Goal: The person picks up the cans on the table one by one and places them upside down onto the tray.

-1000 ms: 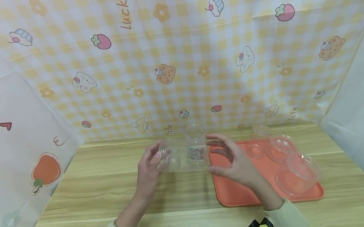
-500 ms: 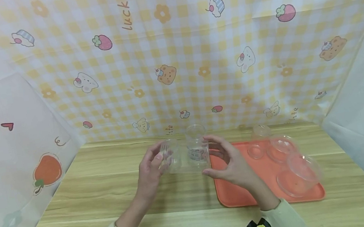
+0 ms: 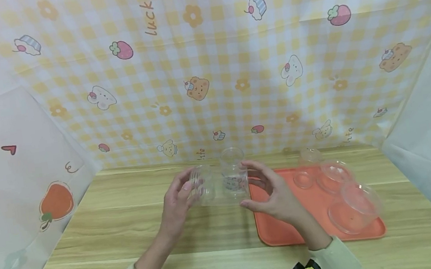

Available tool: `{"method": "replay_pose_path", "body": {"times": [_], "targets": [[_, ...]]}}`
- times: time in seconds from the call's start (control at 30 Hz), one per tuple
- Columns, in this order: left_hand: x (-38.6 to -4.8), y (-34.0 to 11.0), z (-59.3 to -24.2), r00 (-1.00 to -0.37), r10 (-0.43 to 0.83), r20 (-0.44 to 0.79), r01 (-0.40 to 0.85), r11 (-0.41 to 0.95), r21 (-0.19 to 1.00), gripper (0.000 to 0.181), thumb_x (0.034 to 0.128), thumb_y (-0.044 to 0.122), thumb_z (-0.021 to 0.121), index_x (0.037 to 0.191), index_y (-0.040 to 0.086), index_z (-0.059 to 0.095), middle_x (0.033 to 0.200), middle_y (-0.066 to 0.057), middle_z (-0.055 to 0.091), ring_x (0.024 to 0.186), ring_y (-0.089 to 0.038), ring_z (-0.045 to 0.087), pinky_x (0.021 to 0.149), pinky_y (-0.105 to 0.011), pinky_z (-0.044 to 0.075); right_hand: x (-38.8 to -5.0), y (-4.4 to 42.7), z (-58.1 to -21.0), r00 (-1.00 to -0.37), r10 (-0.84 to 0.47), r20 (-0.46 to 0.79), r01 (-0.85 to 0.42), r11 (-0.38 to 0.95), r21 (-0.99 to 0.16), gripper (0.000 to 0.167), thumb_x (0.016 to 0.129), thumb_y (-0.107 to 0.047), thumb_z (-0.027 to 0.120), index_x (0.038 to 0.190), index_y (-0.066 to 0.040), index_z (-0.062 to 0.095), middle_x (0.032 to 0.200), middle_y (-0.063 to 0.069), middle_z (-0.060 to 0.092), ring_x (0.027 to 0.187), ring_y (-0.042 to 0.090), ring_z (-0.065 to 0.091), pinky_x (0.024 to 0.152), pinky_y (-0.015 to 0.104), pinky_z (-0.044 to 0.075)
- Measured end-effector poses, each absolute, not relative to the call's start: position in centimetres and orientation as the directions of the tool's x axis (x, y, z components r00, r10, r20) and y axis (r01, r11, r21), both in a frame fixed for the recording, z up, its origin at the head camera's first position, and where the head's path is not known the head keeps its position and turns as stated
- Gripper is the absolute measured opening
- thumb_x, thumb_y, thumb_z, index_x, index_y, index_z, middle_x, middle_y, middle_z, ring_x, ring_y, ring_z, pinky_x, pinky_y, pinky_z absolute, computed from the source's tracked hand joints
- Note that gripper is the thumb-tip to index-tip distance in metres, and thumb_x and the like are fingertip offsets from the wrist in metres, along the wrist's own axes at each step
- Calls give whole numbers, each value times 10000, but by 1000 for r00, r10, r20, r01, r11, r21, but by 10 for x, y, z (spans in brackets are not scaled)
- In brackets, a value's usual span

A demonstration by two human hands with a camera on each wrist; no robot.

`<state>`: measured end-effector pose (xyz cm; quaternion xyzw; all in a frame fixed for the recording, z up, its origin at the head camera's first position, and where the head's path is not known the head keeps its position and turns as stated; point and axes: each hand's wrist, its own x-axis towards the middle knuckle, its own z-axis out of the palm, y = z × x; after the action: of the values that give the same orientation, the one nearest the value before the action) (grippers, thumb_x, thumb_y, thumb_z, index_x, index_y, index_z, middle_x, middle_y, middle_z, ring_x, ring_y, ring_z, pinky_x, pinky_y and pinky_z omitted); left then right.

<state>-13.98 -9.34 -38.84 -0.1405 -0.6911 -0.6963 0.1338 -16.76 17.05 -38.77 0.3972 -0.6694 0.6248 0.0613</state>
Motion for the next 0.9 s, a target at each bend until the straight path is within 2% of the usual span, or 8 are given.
{"method": "replay_pose_path", "body": {"times": [0.17,0.33,0.43,0.63,0.9], "targets": [[-142,-99,-386,-916,-14,400,398,80,914,362,1038,214,549,1366,66,580,1354,-114,600,1095,-286,654,872,-400,581,-168,172,-389,-678,-446,584,-609,-105,-786,851,734,231,761,1484,63,395,1442,317,444,1318,314,495,1080,398,442],[-149,-109,-391,-901,-19,434,433,39,900,333,1061,114,504,1353,-40,546,1351,-200,580,1180,-335,607,966,-383,537,-167,174,-388,-694,-436,572,-598,-94,-796,843,744,235,747,1489,59,394,1441,307,450,1305,297,505,1079,386,444],[-151,-114,-393,-902,-25,430,429,46,902,324,1061,92,501,1359,-26,544,1365,-191,571,1208,-332,588,1002,-399,512,-167,175,-387,-705,-433,562,-589,-83,-804,844,744,237,744,1490,58,395,1441,301,453,1293,296,510,1072,383,451],[-154,-122,-393,-923,-34,383,379,89,921,376,1005,40,597,1376,7,543,1392,-152,553,1257,-349,541,1050,-449,470,-167,178,-388,-700,-437,564,-595,-79,-800,837,752,241,739,1492,64,390,1445,286,462,1292,290,512,1059,367,463],[-164,-127,-397,-948,5,319,304,315,899,567,897,108,742,1423,78,531,1442,-98,509,1306,-357,487,1097,-462,417,-168,181,-387,-669,-449,592,-622,-98,-777,842,743,256,731,1484,107,362,1420,326,457,1282,290,521,1040,366,481]]}}
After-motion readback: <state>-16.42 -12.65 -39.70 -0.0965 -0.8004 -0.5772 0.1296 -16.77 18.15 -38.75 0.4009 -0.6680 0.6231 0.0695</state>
